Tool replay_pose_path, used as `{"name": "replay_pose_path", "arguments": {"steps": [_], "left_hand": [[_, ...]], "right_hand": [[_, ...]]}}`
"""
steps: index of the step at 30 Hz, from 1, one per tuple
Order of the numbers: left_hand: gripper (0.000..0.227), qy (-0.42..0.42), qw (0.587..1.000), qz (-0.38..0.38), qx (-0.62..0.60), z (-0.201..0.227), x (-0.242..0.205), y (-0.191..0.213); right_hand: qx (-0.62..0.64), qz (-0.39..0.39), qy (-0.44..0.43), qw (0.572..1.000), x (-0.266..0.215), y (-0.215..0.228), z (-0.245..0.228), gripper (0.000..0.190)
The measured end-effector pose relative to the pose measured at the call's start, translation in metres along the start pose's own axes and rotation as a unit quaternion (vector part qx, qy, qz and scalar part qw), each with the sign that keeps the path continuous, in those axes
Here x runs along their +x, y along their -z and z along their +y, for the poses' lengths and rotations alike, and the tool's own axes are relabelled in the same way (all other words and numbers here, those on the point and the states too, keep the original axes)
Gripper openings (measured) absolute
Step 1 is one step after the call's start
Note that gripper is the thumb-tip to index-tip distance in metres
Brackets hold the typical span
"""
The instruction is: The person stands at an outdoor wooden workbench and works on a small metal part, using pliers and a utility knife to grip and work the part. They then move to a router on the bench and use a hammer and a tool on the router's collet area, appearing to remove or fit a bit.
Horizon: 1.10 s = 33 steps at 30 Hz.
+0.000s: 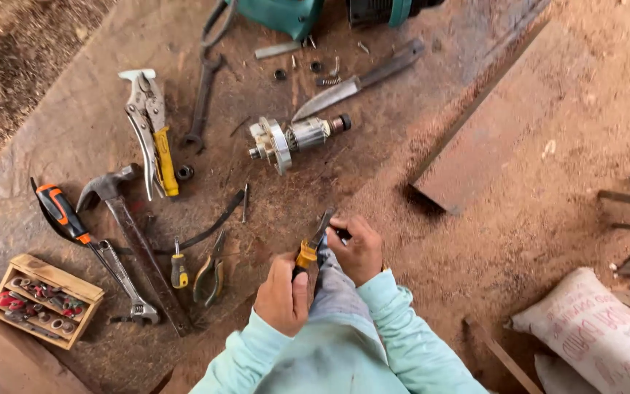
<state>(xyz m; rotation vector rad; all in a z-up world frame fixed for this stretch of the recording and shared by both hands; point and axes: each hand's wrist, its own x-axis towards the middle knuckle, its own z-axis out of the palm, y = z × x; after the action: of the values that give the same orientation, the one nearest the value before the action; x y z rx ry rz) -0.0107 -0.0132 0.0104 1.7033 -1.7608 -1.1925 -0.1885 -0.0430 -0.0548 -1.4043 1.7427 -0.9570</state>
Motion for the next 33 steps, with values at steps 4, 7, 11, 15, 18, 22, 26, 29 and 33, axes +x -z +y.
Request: {"name": "replay_pose_path", "arguments": {"steps": [4, 7, 11, 15, 18, 22, 26, 29, 33], "left_hand": [[0.019, 0.020, 0.999, -0.016, 0.019, -0.012, -0.003, -0.009], [0.020, 0.022, 1.000, -0.003, -0.008, 0.002, 0.002, 0.000], [0.021, 0.020, 1.000, -0.009, 0.008, -0.014, 0.000, -0.012], [0.021, 0.021, 1.000, -0.002, 0.023, -0.011, 0.003, -0.010], [0.021, 0.012, 1.000, -0.001, 0.014, -0.015, -0.006, -0.013], [0.022, 0.023, 0.999, 0.025, 0.024, -0.024, 0.004, -0.017], [0.023, 0.052, 0.998, 0.041, -0.015, -0.015, -0.013, -0.004], [0.026, 0.032, 0.999, 0.042, 0.001, -0.017, -0.006, 0.002], [0.023, -0.002, 0.999, 0.034, 0.018, -0.014, -0.003, -0.002]], "right_hand": [[-0.034, -0.004, 0.019, 0.999, -0.004, -0.003, 0.009, 0.017], [-0.015, -0.008, 0.031, 0.999, 0.001, 0.002, -0.001, 0.020], [0.037, -0.021, -0.028, 0.999, -0.003, 0.002, -0.001, 0.019], [-0.036, -0.009, 0.053, 0.998, 0.004, -0.001, 0.008, 0.018], [-0.032, -0.007, 0.038, 0.999, -0.008, -0.001, 0.010, 0.017], [-0.013, -0.020, 0.044, 0.999, 0.002, 0.000, 0.006, 0.015], [-0.064, -0.003, 0.004, 0.998, -0.006, -0.002, -0.004, 0.018], [-0.006, 0.028, 0.063, 0.998, -0.001, -0.007, -0.005, 0.019], [0.027, 0.015, 0.056, 0.998, -0.002, -0.006, 0.004, 0.018]]}}
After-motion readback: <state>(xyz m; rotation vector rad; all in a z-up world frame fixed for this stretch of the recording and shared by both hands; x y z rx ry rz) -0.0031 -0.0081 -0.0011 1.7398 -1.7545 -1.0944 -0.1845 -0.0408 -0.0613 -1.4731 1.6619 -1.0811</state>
